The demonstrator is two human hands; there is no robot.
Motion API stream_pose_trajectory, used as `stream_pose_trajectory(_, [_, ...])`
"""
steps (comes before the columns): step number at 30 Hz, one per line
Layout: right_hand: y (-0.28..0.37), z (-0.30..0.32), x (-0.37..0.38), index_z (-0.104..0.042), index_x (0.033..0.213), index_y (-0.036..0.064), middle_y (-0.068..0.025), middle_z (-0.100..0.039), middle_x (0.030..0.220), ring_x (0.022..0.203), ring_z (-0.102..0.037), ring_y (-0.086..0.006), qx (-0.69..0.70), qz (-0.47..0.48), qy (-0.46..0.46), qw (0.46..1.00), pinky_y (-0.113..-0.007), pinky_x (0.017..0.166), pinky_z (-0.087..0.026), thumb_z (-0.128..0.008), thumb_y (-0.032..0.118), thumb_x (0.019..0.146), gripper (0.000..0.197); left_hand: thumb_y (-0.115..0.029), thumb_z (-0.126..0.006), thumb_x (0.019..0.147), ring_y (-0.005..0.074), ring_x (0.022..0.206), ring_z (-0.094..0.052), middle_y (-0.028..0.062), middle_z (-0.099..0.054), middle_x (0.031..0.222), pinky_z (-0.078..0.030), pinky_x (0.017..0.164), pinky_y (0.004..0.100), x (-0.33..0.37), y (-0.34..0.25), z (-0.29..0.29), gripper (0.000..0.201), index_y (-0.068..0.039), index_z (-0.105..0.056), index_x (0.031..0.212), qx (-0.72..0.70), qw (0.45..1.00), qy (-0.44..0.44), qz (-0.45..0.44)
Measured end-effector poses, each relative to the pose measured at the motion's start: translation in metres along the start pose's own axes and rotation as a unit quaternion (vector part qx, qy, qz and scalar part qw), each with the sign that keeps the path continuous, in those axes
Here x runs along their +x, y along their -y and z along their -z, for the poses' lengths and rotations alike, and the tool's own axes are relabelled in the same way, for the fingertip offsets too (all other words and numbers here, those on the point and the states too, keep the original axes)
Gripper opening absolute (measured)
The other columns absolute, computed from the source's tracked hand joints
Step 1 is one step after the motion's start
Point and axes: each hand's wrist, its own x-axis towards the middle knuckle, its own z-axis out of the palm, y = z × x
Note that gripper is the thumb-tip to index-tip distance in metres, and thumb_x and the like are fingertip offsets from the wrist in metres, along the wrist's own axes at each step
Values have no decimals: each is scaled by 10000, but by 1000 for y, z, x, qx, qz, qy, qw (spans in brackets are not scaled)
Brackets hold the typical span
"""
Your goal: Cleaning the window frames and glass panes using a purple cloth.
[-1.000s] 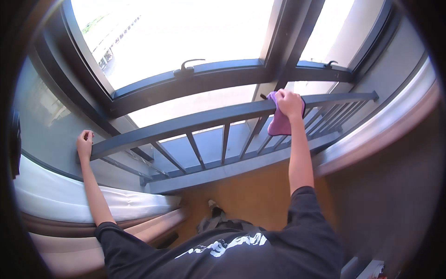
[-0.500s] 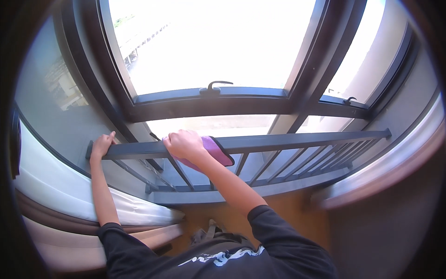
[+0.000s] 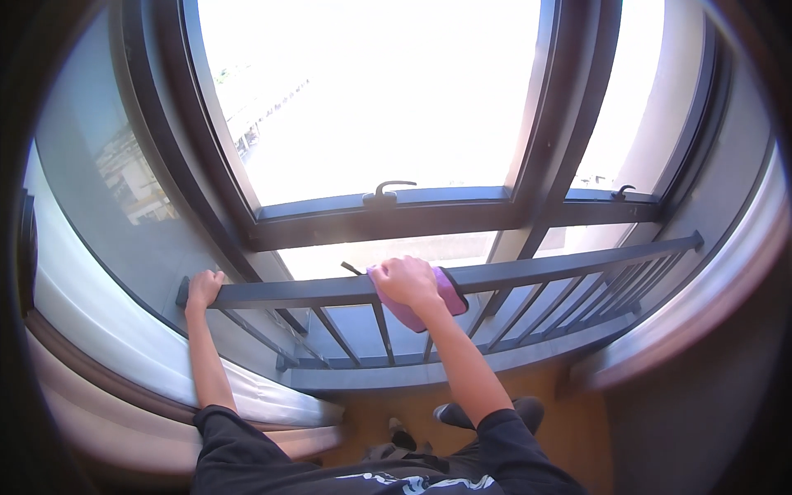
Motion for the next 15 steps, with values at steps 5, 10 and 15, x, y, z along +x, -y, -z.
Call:
stream_pose_trajectory(5, [-49,20,-17,-712,782,89,-165,-683,774,760,-659,-360,-19,-20,-70,997,-458,733,-509,-474,389,893,399,-355,-400,885,466,850,-623,309,-632,856,-484,837,500,-5,6,-6,515,68,-685,812,-24,999,-34,16])
stream_pose_trajectory(10, [-154,46,-40,-688,789,61,-191,-665,770,757,-643,-384,-47,-46,-204,977,-469,719,-504,-497,316,870,329,-363,-419,895,449,838,-632,293,-638,845,-489,824,502,-7,6,-9,508,53,-695,800,-14,999,-16,31])
stream_pose_trajectory(15, [-232,92,-66,-680,820,27,-212,-664,795,762,-633,-396,-66,-103,-234,964,-467,737,-502,-481,282,889,331,-351,-438,902,439,812,-636,282,-641,828,-496,797,499,2,2,-7,490,51,-696,792,-7,1000,-28,9])
